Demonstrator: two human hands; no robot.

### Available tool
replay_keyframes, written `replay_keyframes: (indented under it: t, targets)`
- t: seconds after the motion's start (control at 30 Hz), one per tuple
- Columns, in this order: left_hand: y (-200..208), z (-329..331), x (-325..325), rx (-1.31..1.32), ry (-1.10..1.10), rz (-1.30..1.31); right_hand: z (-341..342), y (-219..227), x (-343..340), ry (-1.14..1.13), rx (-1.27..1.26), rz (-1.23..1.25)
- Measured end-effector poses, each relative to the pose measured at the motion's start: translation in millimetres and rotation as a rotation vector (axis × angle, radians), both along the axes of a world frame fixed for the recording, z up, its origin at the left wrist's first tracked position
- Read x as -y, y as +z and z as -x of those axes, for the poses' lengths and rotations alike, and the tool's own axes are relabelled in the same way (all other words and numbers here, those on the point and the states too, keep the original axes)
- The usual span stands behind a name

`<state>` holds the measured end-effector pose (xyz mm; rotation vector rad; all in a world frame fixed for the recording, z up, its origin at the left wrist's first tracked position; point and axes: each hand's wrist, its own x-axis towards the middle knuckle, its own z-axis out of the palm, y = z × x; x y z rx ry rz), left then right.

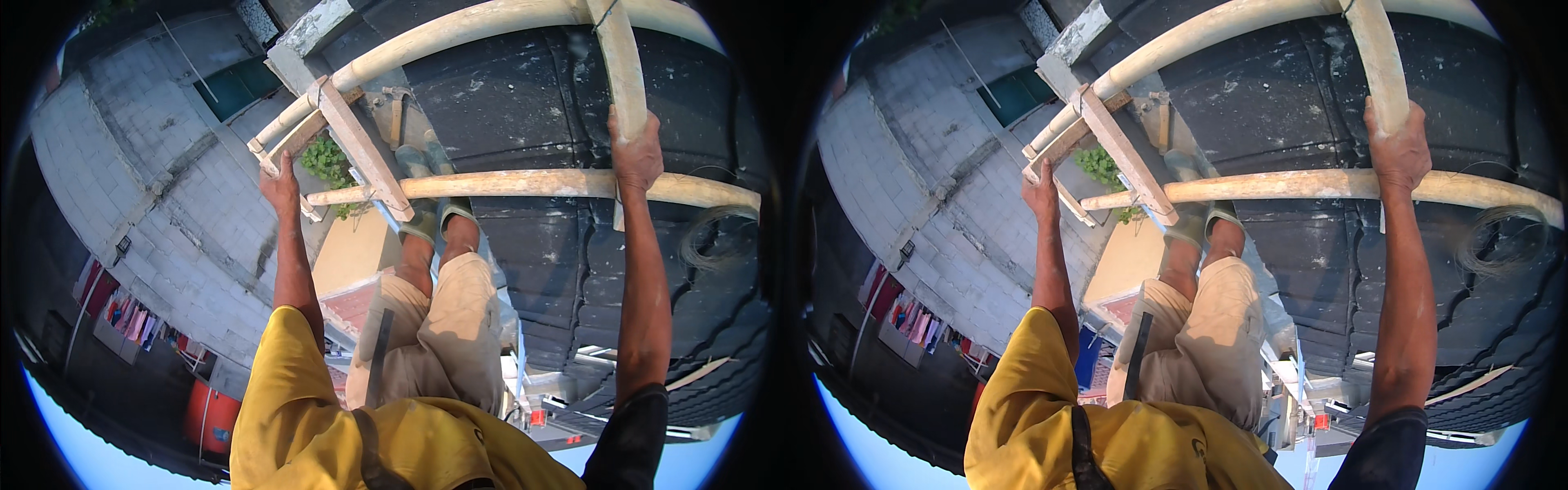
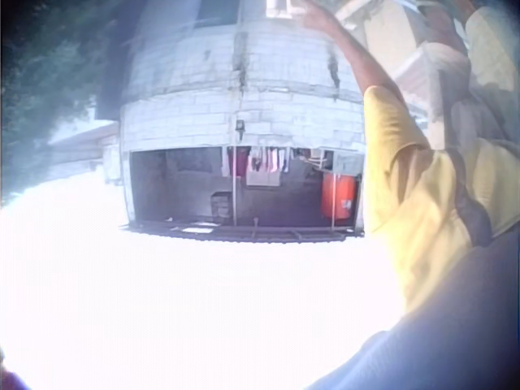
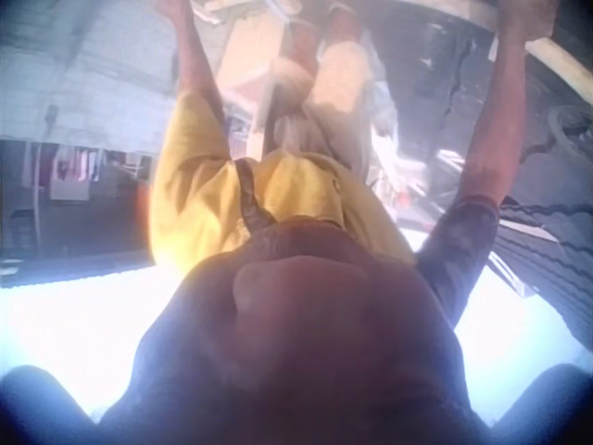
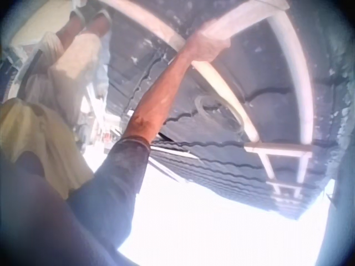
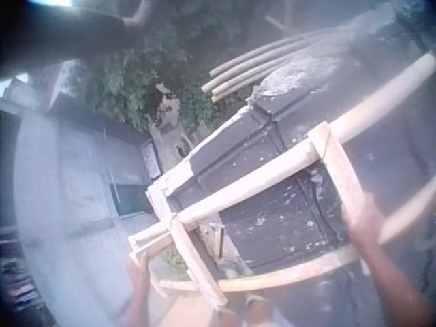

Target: The person hammers wooden blocks and bamboo poles onto a tiled roof and uses wire to secure the structure.

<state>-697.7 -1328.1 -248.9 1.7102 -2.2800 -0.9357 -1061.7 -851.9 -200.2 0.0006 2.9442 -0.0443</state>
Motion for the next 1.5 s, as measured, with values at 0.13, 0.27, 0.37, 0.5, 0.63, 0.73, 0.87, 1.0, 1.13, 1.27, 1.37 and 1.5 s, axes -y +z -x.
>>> replay_keyframes:
  t: [0.13,0.27,0.37,0.5,0.63,0.73,0.87,1.0,1.13,1.27,1.37,1.5]
  targets:
    - [3.1,9.5,-5.8,0.059,-0.024,0.039,-1.5,0.4,-4.3,-0.002,0.024,-0.016]
    - [3.0,9.4,-10.1,0.026,0.001,0.048,-2.1,0.1,-2.4,0.006,0.009,-0.01]
    - [-5.9,4.7,-8.8,-0.004,-0.014,0.078,1.9,0.9,-0.2,-0.002,0.015,-0.017]
    - [-8.9,1.9,-6.3,-0.087,0.057,-0.062,1.4,2.5,-2.0,0.006,0.016,0.001]
    - [-7.7,-1.3,-12.4,-0.154,0.164,-0.11,-0.1,2.4,-0.5,0.014,0.007,-0.017]
    - [-18.3,-16.5,-36.8,-0.142,0.404,-0.201,0.1,2.8,-0.9,-0.001,0.027,-0.01]
    - [-48.6,-15.5,-92.0,0.279,0.164,-0.416,0.1,2.0,-2.9,0.019,0.0,-0.024]
    - [-102.1,33.7,-101.8,0.317,-0.027,-0.255,-4.0,-5.2,-2.9,0.072,-0.08,-0.011]
    - [-137.3,62.0,-108.7,0.46,0.104,-0.076,-3.4,-15.9,-15.4,0.158,-0.209,-0.024]
    - [-160.8,54.0,-111.3,0.409,0.13,0.045,3.6,-22.2,-27.0,0.33,-0.418,-0.077]
    - [-167.0,53.4,-111.8,0.367,0.133,0.075,-8.0,-8.1,-26.9,0.287,-0.618,0.26]
    - [-167.6,45.2,-107.4,0.296,0.174,0.038,-148.2,-17.0,110.2,0.068,0.026,1.122]
